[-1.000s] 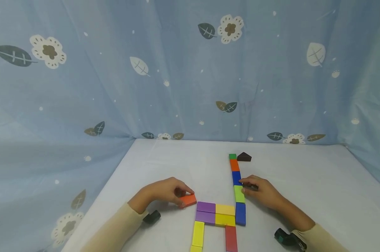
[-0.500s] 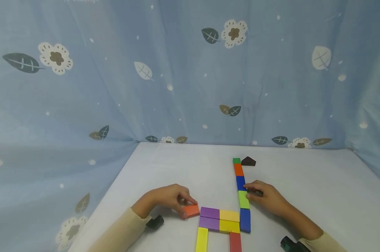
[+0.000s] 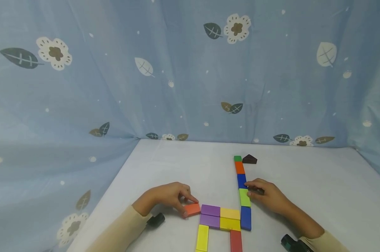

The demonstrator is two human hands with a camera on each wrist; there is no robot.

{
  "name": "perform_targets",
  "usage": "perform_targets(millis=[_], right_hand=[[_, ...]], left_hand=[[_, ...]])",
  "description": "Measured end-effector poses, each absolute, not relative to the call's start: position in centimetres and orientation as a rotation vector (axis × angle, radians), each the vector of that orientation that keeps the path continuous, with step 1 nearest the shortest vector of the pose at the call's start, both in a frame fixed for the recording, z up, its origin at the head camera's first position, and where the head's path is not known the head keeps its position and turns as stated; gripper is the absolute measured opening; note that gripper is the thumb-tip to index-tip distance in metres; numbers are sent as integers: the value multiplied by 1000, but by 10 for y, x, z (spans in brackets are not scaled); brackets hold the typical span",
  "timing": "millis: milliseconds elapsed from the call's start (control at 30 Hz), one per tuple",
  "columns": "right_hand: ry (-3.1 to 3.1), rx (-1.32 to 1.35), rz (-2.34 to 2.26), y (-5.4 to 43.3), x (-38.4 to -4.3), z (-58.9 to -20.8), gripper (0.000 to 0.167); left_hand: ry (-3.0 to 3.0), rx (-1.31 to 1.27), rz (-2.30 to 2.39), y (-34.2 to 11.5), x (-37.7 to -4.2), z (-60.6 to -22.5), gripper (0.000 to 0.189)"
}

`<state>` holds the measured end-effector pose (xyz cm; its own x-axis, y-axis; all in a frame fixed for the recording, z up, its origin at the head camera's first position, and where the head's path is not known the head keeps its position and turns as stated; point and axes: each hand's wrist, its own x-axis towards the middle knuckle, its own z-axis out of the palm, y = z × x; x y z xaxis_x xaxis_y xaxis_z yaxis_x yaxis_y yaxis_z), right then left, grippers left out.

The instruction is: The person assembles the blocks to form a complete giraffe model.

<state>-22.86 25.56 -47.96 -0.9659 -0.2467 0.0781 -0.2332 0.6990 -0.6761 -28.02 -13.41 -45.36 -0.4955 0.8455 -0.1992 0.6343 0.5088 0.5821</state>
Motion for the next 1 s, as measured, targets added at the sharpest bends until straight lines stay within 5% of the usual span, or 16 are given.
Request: perform_targets(millis=[1000], right_hand=[[2915,-450,-1115,256,-230,-481,33]], left_hand=[[2330,1217,555,-134,-278,-449,54]])
